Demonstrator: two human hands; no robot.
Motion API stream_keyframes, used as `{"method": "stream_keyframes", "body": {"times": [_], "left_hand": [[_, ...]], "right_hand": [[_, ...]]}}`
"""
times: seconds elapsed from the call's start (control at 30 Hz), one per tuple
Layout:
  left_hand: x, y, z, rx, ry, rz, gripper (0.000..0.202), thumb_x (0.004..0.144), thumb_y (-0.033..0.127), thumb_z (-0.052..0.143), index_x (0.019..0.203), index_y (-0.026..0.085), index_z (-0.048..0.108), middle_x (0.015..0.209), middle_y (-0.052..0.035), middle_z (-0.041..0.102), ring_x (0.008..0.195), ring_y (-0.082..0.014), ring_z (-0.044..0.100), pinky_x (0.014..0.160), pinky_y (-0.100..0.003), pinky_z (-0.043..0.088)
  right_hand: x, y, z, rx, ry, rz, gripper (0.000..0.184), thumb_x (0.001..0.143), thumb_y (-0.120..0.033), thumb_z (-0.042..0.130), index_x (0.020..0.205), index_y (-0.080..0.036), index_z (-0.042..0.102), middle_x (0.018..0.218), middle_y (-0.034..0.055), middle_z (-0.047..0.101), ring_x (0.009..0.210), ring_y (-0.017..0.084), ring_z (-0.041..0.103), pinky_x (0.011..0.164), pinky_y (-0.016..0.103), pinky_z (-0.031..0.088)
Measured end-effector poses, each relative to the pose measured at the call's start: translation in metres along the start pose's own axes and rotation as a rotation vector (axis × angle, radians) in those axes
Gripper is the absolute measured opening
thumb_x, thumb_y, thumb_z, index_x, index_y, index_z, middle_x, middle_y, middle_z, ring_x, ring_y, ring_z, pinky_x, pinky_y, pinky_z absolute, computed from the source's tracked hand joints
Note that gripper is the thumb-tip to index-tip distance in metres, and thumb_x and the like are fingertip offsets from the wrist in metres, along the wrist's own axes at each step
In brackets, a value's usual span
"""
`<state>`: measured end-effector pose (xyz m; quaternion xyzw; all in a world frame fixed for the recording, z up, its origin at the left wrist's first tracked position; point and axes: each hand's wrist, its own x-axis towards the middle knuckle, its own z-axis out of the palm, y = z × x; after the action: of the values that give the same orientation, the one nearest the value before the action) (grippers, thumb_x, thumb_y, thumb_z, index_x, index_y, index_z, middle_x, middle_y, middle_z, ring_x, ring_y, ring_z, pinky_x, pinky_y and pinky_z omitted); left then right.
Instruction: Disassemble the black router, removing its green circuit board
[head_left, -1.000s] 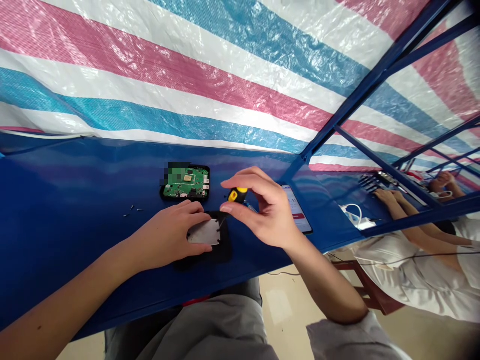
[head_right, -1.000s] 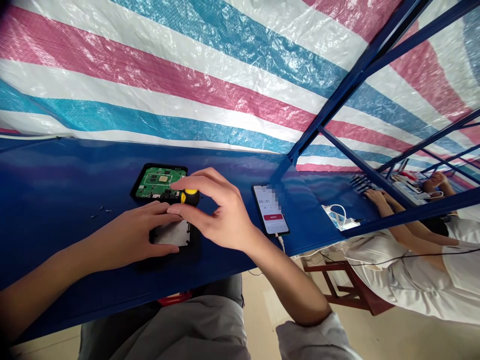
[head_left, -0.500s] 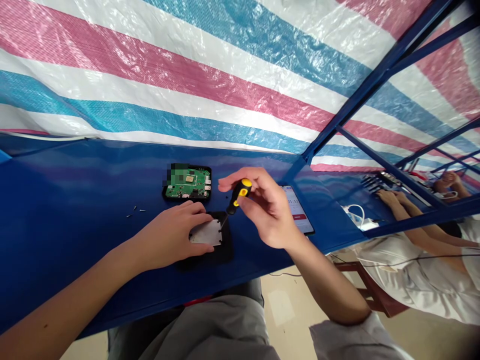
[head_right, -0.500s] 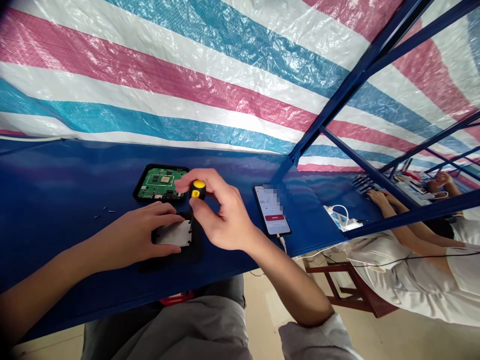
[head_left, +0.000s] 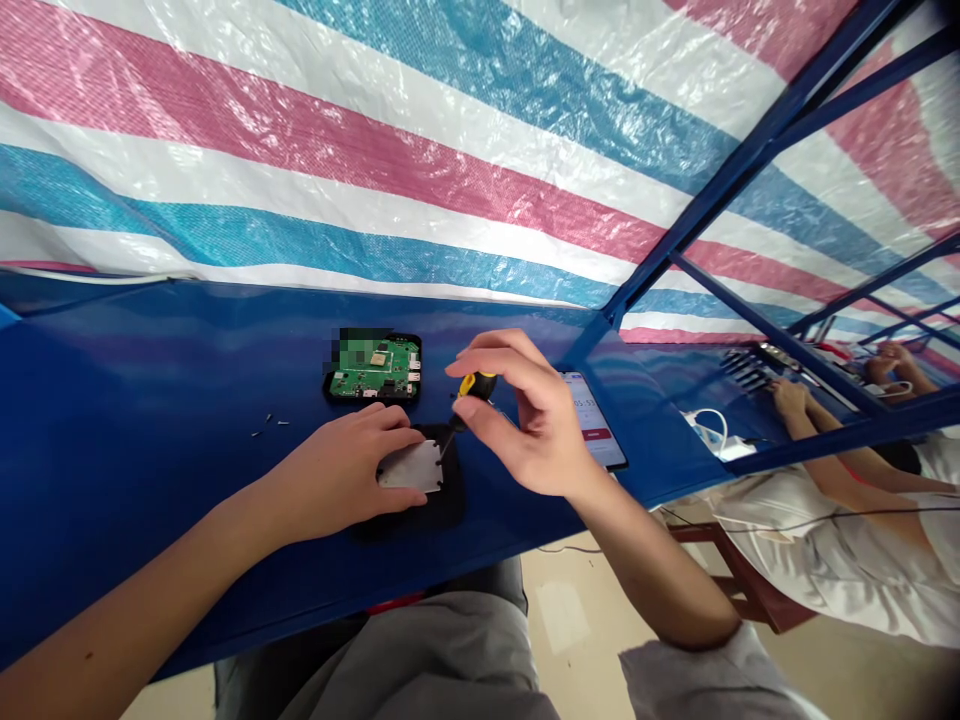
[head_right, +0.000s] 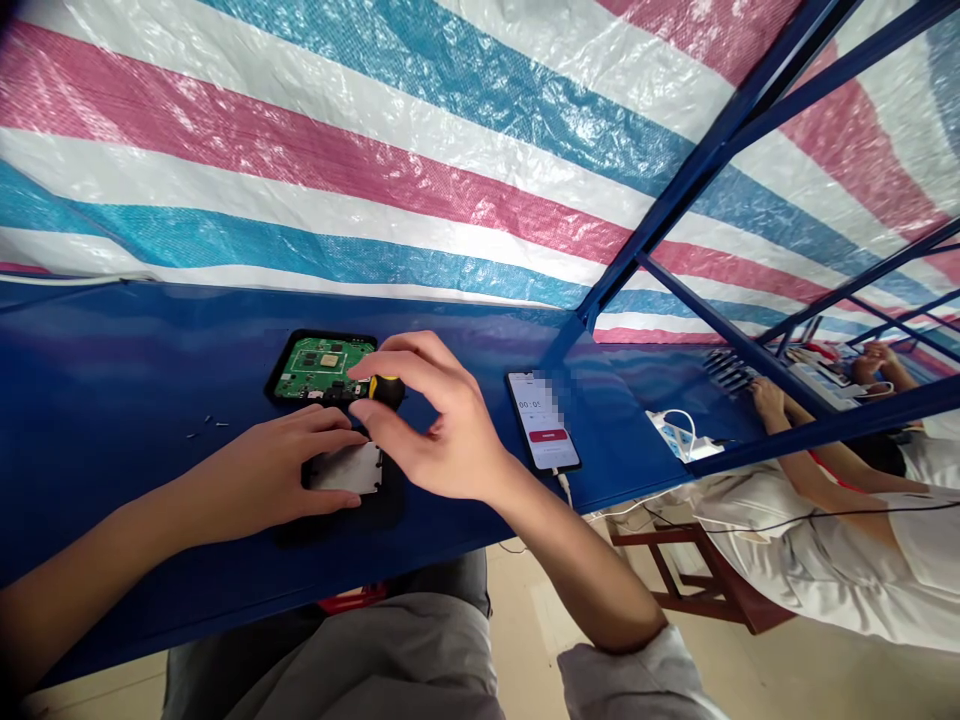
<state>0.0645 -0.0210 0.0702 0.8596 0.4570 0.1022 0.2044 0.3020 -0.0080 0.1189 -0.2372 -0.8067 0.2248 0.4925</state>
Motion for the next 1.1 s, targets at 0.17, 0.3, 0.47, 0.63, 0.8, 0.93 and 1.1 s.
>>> {"method": "stream_keyframes", "body": {"times": [0.17,0.3,0.47,0.63,0.8,0.93,1.1], "left_hand": [[0.0,-0.001,0.001,0.003,-0.021,-0.007,0.055,0.091,0.063,0.073,0.133,0.027,0.078,0.131,-0.0074,0.073,0.121,-0.0324,0.068,0.1,-0.039,0.052],[0.0,-0.001,0.001,0.019,-0.014,-0.013,0.056,0.091,0.062,0.074,0.134,0.026,0.078,0.135,-0.0078,0.073,0.126,-0.0334,0.067,0.103,-0.039,0.052],[0.0,0.001,0.0,0.012,-0.025,-0.013,0.056,0.09,0.062,0.075,0.133,0.026,0.078,0.136,-0.0077,0.073,0.126,-0.0339,0.067,0.101,-0.039,0.053],[0.001,0.0,0.0,-0.006,-0.013,-0.006,0.055,0.09,0.061,0.074,0.132,0.025,0.079,0.129,-0.0071,0.074,0.12,-0.0324,0.069,0.103,-0.039,0.052],[0.0,-0.001,0.001,-0.021,-0.005,-0.002,0.057,0.091,0.064,0.071,0.132,0.027,0.078,0.13,-0.0069,0.074,0.12,-0.0329,0.069,0.103,-0.041,0.053],[0.001,-0.001,0.001,-0.018,-0.01,-0.007,0.057,0.09,0.063,0.072,0.132,0.026,0.078,0.129,-0.0069,0.074,0.119,-0.0323,0.069,0.102,-0.04,0.053],[0.0,0.0,0.001,-0.019,-0.006,-0.01,0.055,0.09,0.063,0.072,0.131,0.026,0.078,0.129,-0.007,0.074,0.118,-0.0323,0.07,0.099,-0.04,0.054]], "right_hand": [[0.0,0.0,-0.001,0.064,-0.054,0.06,0.029,0.107,-0.019,0.055,0.133,-0.028,0.064,0.121,0.0066,0.076,0.114,0.021,0.074,0.099,0.038,0.064],[0.001,0.001,0.0,0.016,-0.031,-0.011,0.015,0.104,-0.022,0.064,0.117,-0.026,0.071,0.124,0.0091,0.073,0.119,0.023,0.072,0.1,0.04,0.062],[-0.004,0.006,0.005,0.181,-0.037,0.108,0.03,0.108,-0.027,0.063,0.137,-0.028,0.059,0.113,0.0058,0.076,0.103,0.019,0.077,0.092,0.036,0.066],[-0.002,0.004,-0.003,0.089,-0.092,0.049,0.03,0.105,-0.018,0.053,0.13,-0.028,0.066,0.119,0.007,0.073,0.112,0.023,0.072,0.099,0.043,0.063],[-0.005,0.007,0.0,0.254,-0.124,0.152,0.037,0.108,-0.023,0.053,0.144,-0.03,0.048,0.117,0.0062,0.073,0.103,0.019,0.076,0.097,0.04,0.065],[-0.006,0.01,0.002,0.364,-0.114,0.195,0.025,0.106,-0.025,0.06,0.13,-0.028,0.053,0.132,0.0091,0.073,0.125,0.022,0.073,0.108,0.042,0.061],[-0.002,0.008,-0.003,0.233,-0.055,0.127,0.017,0.104,-0.022,0.061,0.12,-0.026,0.068,0.123,0.0075,0.071,0.119,0.024,0.07,0.106,0.043,0.061]]}}
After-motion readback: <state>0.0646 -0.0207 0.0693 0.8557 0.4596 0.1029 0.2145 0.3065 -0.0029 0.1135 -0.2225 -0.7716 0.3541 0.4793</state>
